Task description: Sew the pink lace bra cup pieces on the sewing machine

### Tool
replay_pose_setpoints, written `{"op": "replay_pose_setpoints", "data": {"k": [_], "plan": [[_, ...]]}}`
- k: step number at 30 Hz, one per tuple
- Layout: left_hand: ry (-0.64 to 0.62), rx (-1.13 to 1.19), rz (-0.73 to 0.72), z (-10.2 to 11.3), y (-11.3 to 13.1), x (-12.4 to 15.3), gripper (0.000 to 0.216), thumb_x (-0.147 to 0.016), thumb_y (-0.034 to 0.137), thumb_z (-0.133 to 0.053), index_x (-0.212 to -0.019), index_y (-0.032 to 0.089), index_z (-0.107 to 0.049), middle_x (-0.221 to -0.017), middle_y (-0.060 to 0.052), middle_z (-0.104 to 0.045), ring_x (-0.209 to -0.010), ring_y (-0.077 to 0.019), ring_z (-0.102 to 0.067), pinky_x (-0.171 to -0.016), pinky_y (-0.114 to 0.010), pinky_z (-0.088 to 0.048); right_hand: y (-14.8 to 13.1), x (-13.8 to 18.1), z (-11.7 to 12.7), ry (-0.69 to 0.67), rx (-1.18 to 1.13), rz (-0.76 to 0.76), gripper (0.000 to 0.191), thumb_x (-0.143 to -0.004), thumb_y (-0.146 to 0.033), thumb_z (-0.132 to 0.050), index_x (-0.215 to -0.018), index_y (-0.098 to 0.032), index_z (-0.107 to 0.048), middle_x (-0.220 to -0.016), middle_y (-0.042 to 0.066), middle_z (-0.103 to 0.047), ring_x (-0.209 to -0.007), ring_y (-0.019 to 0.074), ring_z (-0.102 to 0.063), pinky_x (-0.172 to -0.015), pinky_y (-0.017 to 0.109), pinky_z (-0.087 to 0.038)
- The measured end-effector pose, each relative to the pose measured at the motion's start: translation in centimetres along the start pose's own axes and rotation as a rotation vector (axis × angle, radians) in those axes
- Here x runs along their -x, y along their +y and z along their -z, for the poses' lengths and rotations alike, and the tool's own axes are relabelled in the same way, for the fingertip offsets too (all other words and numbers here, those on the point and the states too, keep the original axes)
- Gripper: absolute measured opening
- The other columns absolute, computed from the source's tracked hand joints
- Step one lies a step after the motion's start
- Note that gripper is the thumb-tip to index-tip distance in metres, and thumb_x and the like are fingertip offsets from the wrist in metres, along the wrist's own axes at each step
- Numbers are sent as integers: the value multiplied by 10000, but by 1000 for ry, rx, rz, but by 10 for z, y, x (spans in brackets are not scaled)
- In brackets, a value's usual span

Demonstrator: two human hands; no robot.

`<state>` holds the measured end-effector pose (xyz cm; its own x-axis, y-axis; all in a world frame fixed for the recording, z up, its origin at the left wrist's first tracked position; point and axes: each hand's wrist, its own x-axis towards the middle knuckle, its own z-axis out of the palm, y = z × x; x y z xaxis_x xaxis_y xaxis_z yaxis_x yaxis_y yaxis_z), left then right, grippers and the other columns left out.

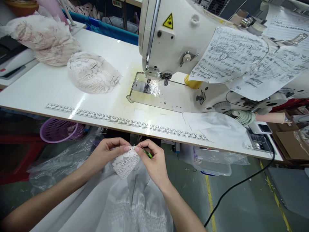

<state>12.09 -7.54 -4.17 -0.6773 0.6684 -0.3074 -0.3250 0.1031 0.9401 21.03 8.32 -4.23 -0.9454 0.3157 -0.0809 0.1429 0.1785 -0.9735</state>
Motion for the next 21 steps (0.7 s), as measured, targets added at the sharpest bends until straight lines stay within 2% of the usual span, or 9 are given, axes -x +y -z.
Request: {"op": "replay_pose_setpoints", "data": {"k": [3, 5, 8, 12, 18, 21], "plan": [[10, 8, 6, -1, -2, -1, 256, -791, 409, -693, -783, 154, -717, -712, -41, -628, -638, -133, -529, -540, -199, -392, 0, 1, 0, 37, 58, 53, 149, -873, -343, -620, -801, -214, -634, -743, 3, -580, -625, 119, -491, -553, 245, -387], [21, 28, 15, -1, -3, -1, 277, -791, 426, -691, -780, 150, -712, -692, -34, -608, -613, -121, -502, -529, -196, -373, 2, 2, 2, 73, 158, 139, 104, -863, -314, -635, -929, -236, -655, -829, 17, -606, -703, 140, -541, -585, 251, -416], [30, 60, 36, -1, -3, -1, 312, -779, 452, -699, -750, 141, -692, -636, -12, -552, -558, -96, -435, -501, -193, -321, 4, 5, 6, 106, 348, 294, 278, -854, -288, -651, -1129, -259, -631, -976, 52, -626, -866, 188, -592, -670, 282, -463], [25, 67, 45, 1, -4, -1, 331, -785, 476, -694, -760, 145, -692, -621, -1, -526, -525, -81, -379, -483, -198, -272, 6, 9, 10, 118, 473, 341, 244, -875, -273, -629, -1118, -260, -649, -955, 63, -634, -807, 182, -597, -677, 301, -480], [-11, 14, 29, -2, -3, -1, 331, -817, 481, -656, -810, 156, -722, -624, -6, -544, -518, -82, -351, -467, -205, -233, 3, 5, 4, 56, 198, 169, 219, -830, -292, -680, -1048, -275, -692, -878, 36, -607, -756, 159, -575, -602, 267, -459], [-31, -16, 17, -4, -2, -1, 330, -826, 476, -643, -806, 157, -727, -627, -6, -550, -524, -83, -350, -480, -211, -237, 2, 1, 0, 63, 50, 160, 97, -826, -275, -687, -910, -262, -734, -797, 29, -607, -696, 149, -558, -576, 271, -440]]}}
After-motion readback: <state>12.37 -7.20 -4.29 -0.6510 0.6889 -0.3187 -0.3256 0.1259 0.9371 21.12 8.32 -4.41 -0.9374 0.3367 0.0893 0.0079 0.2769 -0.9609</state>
